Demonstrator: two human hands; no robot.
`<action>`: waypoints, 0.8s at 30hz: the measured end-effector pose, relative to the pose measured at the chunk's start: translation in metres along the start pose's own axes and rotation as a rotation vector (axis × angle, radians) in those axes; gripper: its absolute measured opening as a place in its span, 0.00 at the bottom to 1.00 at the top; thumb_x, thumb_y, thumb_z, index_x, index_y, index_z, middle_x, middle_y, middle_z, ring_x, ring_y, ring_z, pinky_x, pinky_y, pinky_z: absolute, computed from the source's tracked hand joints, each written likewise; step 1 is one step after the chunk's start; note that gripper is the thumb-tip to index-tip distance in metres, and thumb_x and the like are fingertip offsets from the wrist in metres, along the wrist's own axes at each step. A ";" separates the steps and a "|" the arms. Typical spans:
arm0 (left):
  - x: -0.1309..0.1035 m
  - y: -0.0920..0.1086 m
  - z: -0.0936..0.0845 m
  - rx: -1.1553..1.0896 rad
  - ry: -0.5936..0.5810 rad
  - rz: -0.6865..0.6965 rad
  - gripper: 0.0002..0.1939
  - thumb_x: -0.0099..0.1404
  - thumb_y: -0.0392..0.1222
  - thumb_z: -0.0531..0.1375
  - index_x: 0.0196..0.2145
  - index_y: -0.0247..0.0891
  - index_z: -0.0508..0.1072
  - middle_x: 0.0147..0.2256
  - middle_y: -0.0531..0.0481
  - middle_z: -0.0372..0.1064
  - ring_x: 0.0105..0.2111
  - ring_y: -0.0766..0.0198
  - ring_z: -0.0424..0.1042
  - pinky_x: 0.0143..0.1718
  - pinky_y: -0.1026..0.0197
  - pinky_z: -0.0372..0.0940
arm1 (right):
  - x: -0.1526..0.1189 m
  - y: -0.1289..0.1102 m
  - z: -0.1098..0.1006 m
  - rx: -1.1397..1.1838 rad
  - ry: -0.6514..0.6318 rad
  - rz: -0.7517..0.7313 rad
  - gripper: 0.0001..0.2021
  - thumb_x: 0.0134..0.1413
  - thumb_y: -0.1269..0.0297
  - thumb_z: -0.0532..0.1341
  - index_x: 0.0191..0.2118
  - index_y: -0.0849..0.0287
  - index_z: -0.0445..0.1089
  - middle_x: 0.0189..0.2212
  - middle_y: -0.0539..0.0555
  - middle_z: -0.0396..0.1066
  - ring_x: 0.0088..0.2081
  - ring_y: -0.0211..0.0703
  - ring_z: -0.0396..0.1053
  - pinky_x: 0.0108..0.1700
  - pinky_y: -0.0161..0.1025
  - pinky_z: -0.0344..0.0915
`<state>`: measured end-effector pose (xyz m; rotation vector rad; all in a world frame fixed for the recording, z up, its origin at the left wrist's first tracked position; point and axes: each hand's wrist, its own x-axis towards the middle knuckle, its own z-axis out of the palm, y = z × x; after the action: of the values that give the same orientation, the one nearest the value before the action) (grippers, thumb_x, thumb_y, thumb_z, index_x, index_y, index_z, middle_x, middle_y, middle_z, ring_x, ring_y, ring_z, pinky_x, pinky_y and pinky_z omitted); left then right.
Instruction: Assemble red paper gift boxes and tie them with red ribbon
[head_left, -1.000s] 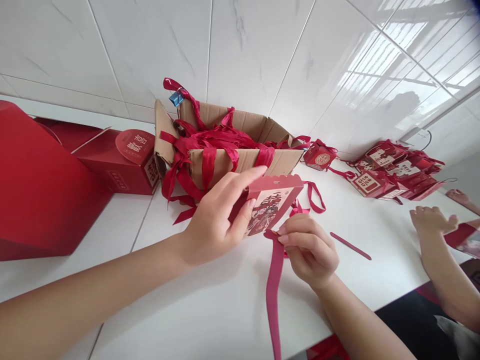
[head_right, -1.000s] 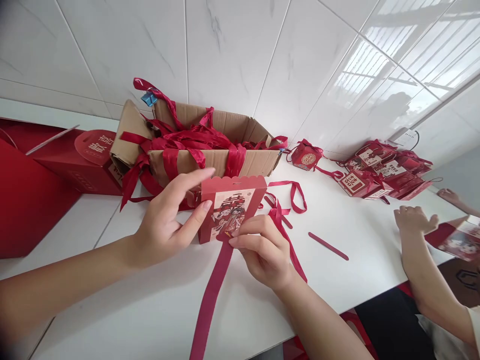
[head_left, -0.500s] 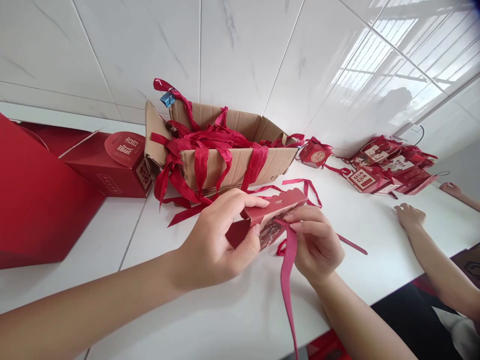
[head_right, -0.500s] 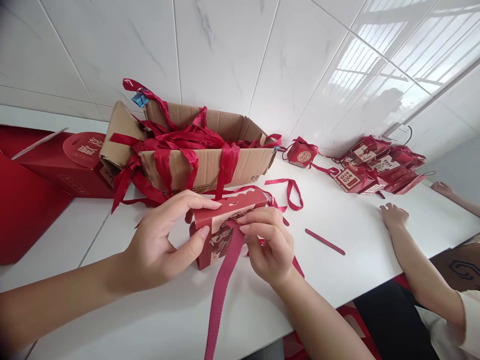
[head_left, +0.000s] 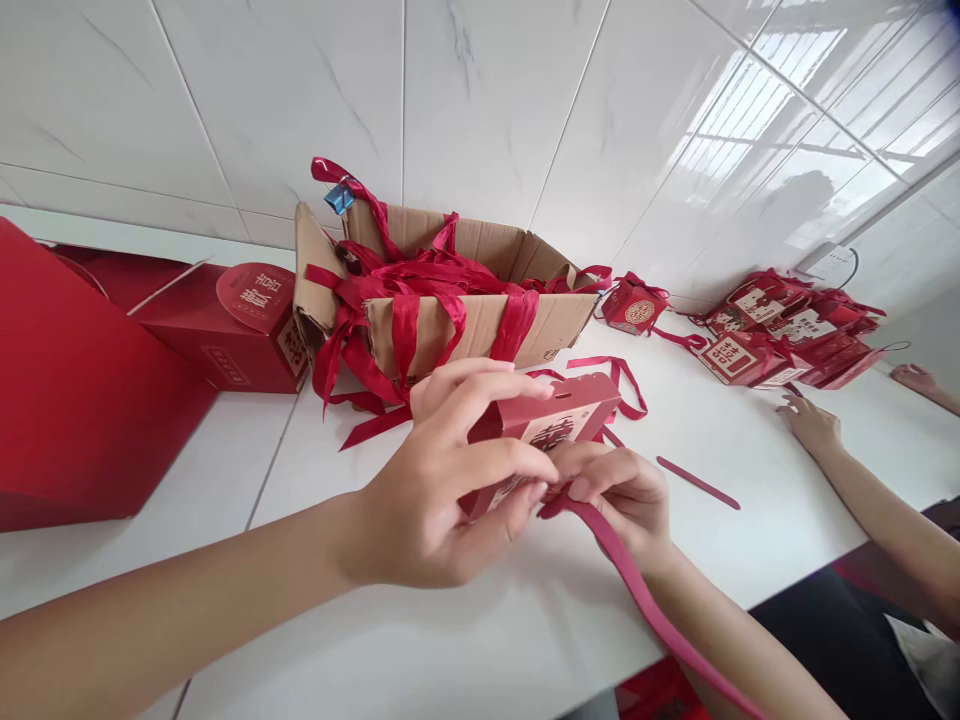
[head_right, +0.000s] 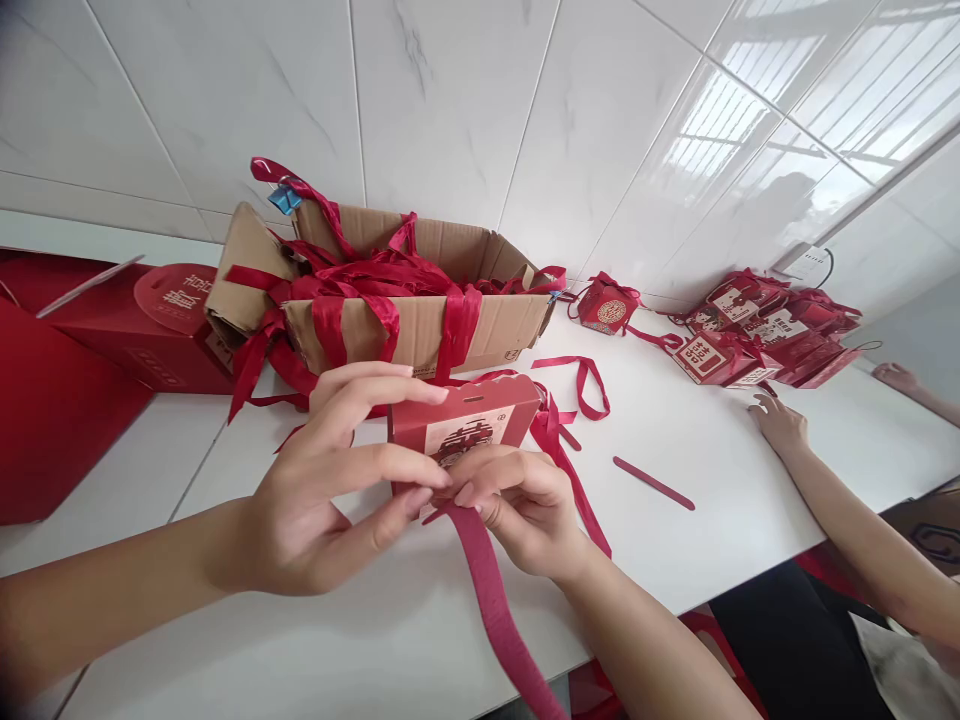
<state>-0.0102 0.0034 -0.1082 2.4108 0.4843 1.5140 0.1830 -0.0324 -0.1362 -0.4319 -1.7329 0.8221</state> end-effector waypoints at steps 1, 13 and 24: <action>0.000 0.001 0.000 -0.017 -0.010 0.014 0.08 0.59 0.33 0.58 0.30 0.41 0.76 0.48 0.45 0.66 0.53 0.50 0.60 0.56 0.43 0.57 | 0.000 -0.001 0.001 0.067 0.002 0.037 0.10 0.60 0.74 0.56 0.43 0.53 0.70 0.36 0.53 0.73 0.36 0.41 0.74 0.35 0.41 0.75; 0.001 0.008 -0.002 -0.039 -0.130 -0.022 0.09 0.64 0.34 0.59 0.30 0.44 0.77 0.47 0.48 0.69 0.51 0.53 0.62 0.54 0.46 0.58 | -0.001 0.000 0.003 0.506 -0.044 0.352 0.04 0.56 0.72 0.61 0.34 0.56 0.73 0.26 0.51 0.75 0.28 0.35 0.73 0.32 0.33 0.71; 0.003 0.008 -0.003 -0.139 -0.271 -0.141 0.09 0.64 0.35 0.58 0.28 0.44 0.75 0.51 0.49 0.64 0.58 0.53 0.54 0.61 0.43 0.48 | 0.003 0.004 0.002 0.514 -0.123 0.280 0.06 0.57 0.72 0.60 0.33 0.56 0.74 0.26 0.52 0.76 0.27 0.35 0.72 0.33 0.33 0.70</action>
<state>-0.0103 -0.0027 -0.1020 2.3693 0.4619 1.1039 0.1800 -0.0284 -0.1376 -0.2792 -1.5132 1.4756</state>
